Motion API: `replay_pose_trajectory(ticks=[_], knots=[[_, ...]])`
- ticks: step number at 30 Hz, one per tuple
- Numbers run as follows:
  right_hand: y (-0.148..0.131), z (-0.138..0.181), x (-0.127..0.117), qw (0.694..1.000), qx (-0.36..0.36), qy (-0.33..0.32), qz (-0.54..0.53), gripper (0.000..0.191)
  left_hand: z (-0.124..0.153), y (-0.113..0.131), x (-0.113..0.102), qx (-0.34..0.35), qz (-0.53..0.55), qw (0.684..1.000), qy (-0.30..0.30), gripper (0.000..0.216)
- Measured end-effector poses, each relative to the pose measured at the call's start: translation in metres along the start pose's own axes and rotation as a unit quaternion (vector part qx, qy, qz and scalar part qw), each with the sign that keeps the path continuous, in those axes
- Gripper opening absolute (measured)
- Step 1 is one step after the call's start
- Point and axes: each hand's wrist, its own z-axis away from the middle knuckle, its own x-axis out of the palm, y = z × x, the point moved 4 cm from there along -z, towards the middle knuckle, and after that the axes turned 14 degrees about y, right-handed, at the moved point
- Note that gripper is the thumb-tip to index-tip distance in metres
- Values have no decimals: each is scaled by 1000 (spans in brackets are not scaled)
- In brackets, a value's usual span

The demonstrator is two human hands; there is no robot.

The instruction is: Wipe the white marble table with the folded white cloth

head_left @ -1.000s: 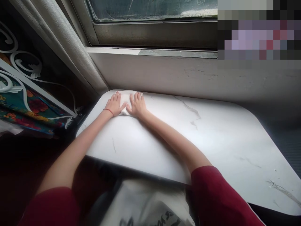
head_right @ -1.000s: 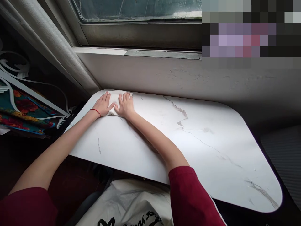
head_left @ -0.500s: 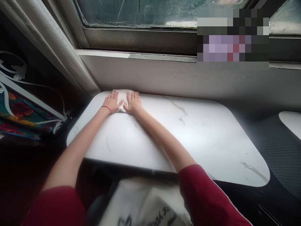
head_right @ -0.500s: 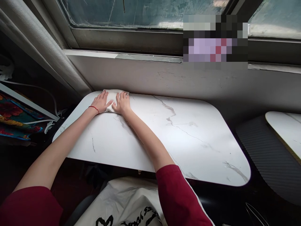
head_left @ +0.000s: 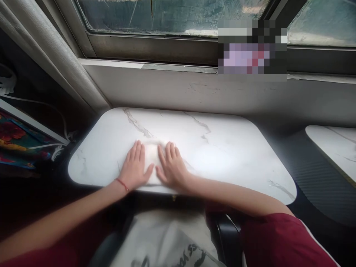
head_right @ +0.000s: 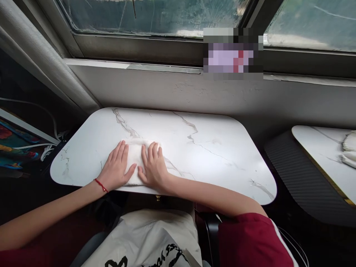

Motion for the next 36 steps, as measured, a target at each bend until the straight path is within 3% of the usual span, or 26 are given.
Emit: replay_pose_trajectory(ticks=[4, 8, 17, 23, 29, 36], knots=[[-3, 28, -18, 999, -8, -5, 36, 79, 9, 29, -9, 56, 17, 998, 19, 73], [13, 31, -16, 1000, -9, -11, 24, 79, -5, 41, -3, 67, 16, 997, 23, 73], [104, -14, 33, 999, 44, 28, -12, 74, -109, 39, 56, 57, 54, 995, -59, 69], [159, -43, 57, 997, 71, 31, 6, 72, -169, 38, 91, 33, 64, 995, -72, 68], [192, -73, 73, 996, 85, 21, 24, 70, -209, 36, 114, 28, 56, 997, -45, 67], [211, -92, 82, 995, 93, 26, 19, 67, -232, 32, 128, 18, 45, 998, -36, 64]])
